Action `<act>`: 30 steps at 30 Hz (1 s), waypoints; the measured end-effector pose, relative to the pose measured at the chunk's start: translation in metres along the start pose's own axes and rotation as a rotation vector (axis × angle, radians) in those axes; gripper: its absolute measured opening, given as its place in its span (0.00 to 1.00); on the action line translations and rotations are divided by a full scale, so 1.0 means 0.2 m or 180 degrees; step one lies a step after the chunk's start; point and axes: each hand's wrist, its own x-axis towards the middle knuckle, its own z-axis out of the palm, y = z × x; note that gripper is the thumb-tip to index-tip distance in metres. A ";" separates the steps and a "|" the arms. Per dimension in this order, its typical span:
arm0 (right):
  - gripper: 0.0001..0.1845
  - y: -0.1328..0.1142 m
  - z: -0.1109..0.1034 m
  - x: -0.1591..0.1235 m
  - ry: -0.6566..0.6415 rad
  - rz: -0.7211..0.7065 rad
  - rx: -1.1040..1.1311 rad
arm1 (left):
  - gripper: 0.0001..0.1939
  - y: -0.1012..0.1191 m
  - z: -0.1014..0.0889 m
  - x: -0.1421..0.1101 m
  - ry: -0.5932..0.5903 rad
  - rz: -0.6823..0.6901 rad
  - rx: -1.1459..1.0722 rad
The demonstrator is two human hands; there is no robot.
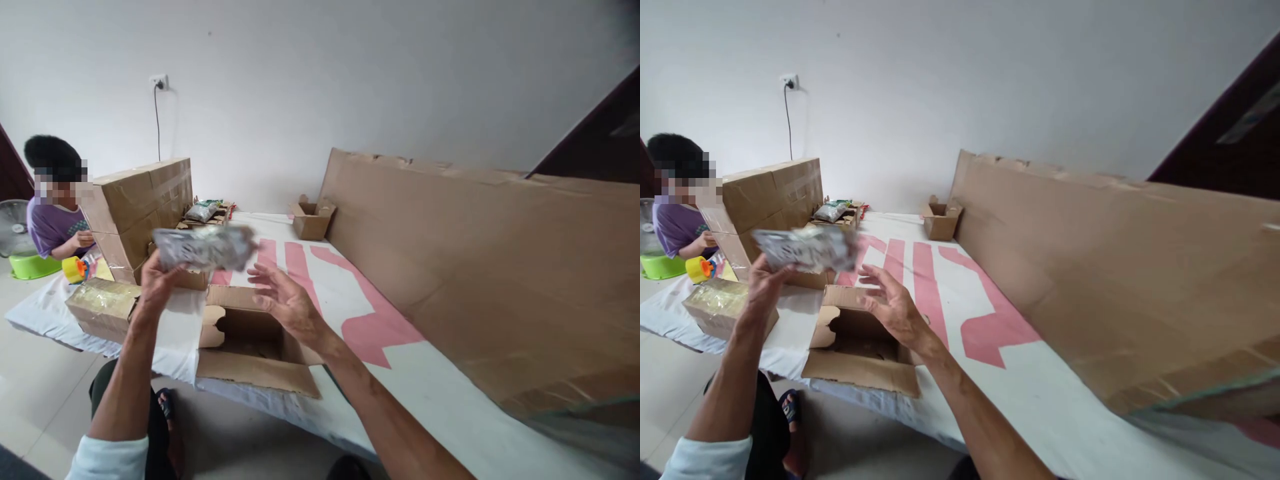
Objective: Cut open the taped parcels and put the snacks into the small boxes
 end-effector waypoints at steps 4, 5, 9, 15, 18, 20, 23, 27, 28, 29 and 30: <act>0.24 0.01 -0.08 0.04 0.0003 -0.0359 -0.1103 | 0.24 -0.11 -0.14 0.08 0.0775 0.0083 0.0123; 0.22 0.03 -0.10 0.03 -0.0002 -0.0409 -0.1350 | 0.24 -0.16 -0.16 0.05 0.0748 -0.0107 0.0192; 0.22 0.20 -0.19 -0.09 -0.0021 -0.0429 -0.2077 | 0.22 -0.45 -0.20 -0.14 0.0602 -0.1081 0.0521; 0.33 0.37 -0.29 -0.30 0.0204 0.0132 -0.2196 | 0.15 -0.75 -0.20 -0.23 0.0941 -0.1691 0.0821; 0.37 0.37 -0.30 -0.36 0.0258 0.0545 -0.1901 | 0.11 -0.83 -0.24 -0.17 0.1219 -0.1756 0.1051; 0.39 0.37 -0.30 -0.38 0.0280 0.0755 -0.1748 | 0.09 -0.87 -0.28 -0.13 0.1367 -0.1731 0.1292; 0.41 0.35 -0.30 -0.40 0.0358 0.0923 -0.1588 | 0.07 -0.90 -0.32 -0.07 0.1461 -0.1648 0.1719; 0.42 0.36 -0.28 -0.40 0.0511 0.1022 -0.1420 | 0.16 -0.94 -0.32 -0.02 0.1465 -0.1640 0.2207; 0.42 0.36 -0.28 -0.40 0.0545 0.1028 -0.1388 | 0.20 -0.94 -0.31 -0.01 0.1448 -0.1628 0.2316; 0.42 0.36 -0.27 -0.40 0.0574 0.1030 -0.1362 | 0.24 -0.95 -0.30 -0.01 0.1419 -0.1597 0.2423; 0.41 0.37 -0.27 -0.40 0.0597 0.1027 -0.1342 | 0.28 -0.95 -0.29 -0.01 0.1376 -0.1547 0.2529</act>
